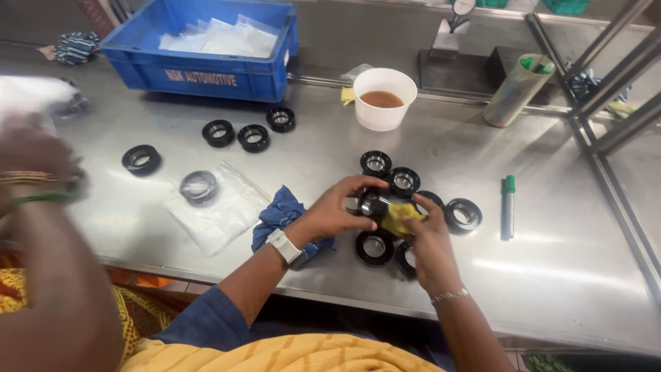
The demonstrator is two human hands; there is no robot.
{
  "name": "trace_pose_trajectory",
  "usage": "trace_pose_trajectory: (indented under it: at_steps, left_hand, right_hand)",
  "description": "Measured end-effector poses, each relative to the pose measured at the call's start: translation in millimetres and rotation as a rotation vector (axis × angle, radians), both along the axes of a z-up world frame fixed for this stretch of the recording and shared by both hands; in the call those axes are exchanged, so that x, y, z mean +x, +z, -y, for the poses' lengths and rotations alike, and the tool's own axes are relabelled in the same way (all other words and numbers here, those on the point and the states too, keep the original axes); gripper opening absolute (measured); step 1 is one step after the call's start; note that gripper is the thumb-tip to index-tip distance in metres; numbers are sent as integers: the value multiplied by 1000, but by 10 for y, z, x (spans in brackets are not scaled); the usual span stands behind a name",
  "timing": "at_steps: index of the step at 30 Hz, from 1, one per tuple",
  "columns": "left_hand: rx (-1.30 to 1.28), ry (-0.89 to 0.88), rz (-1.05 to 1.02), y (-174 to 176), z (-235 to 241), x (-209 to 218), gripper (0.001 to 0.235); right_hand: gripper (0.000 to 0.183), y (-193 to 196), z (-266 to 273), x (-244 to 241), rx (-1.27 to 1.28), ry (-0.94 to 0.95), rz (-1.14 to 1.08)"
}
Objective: Inspecting, cleaning, and marking circular black bearing-like components on a metal workbench.
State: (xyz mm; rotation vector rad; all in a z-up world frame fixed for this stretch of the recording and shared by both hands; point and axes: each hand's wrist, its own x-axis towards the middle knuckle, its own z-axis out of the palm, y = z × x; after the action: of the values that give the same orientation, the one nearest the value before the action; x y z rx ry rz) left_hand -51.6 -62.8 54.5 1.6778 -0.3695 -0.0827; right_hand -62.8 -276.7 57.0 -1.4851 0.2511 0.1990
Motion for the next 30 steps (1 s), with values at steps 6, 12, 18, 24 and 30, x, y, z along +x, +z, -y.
trace_pose_trajectory:
  at_steps: [6,12,18,24,30]
  left_hand:
    - [-6,56,-338,97,275,-184,72]
    - [229,16,762,94,288,-302,82]
    - [192,125,-24,283,374,-337,80]
    - [-196,0,-142,110,311,-81,81]
    - [842,556,-31,-126,-469,467,72]
  right_hand:
    - [55,-16,-60,-14,48,55,185]
    - [58,192,19,-99,132,89,95]
    - [57,314,31,-74,230,151,84]
    - [57,250,41,-43,160,317,296]
    - [56,5,370,131,-77,114,323]
